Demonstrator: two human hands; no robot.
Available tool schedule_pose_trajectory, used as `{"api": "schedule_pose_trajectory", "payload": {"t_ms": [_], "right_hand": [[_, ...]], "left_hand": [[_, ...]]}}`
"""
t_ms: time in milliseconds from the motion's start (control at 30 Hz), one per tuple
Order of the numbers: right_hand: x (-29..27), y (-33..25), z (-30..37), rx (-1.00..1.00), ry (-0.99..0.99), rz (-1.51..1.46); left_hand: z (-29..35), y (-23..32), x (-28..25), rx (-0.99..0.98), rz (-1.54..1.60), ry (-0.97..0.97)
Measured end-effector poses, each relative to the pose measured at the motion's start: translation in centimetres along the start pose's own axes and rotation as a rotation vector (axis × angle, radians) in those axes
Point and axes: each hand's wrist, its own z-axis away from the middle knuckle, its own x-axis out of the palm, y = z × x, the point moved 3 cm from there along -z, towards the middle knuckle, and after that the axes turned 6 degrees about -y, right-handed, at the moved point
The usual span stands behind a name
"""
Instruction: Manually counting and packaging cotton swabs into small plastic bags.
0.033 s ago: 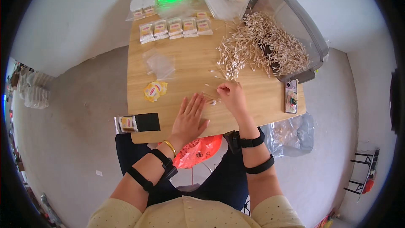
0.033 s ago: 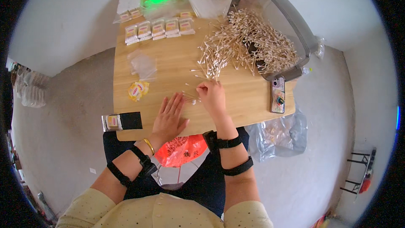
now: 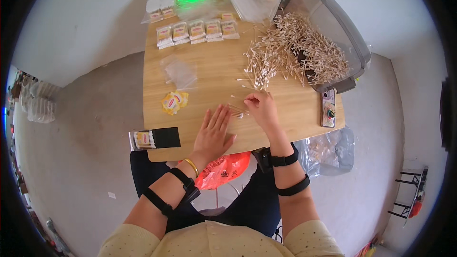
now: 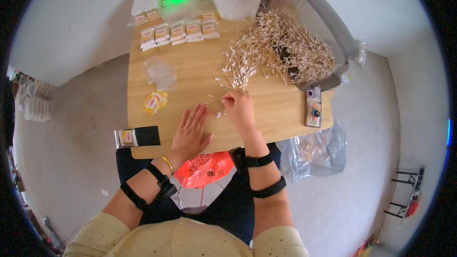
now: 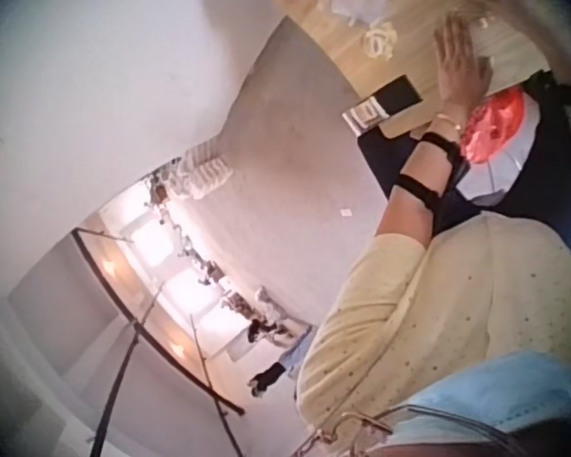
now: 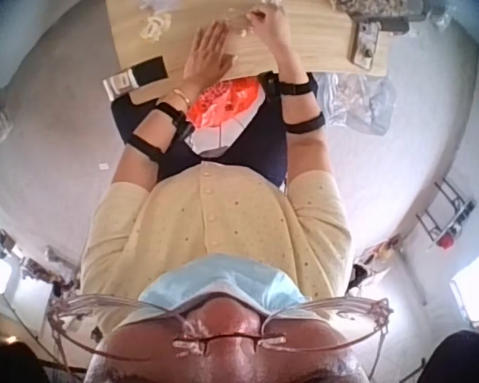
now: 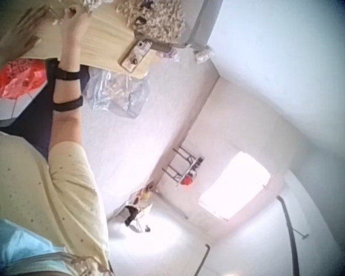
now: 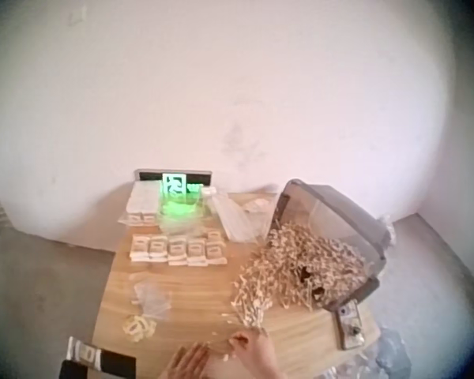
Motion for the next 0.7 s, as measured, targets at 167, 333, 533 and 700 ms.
{"api": "schedule_pose_trajectory", "payload": {"t_ms": [167,333,533,700], "right_hand": [[-1.2,-1.6,1.3,-0.045,0.032,0.069],[-1.0,-3.1,4.0,-0.103,0.050,0.147],[-0.2,-1.6,6.1,0.026,0.109,0.019],[0.4,-1.8,5.3,0.014,0.125,0.054]], "left_hand": [[0.1,-0.2,-0.5,0.000,0.160,0.085],[0.5,-1.3,-0.3,-0.038,0.325,0.282],[0.3,-1.1,-0.2,-0.046,0.264,0.275],[0.3,-1.1,-0.3,-0.030,0.207,0.269]]}}
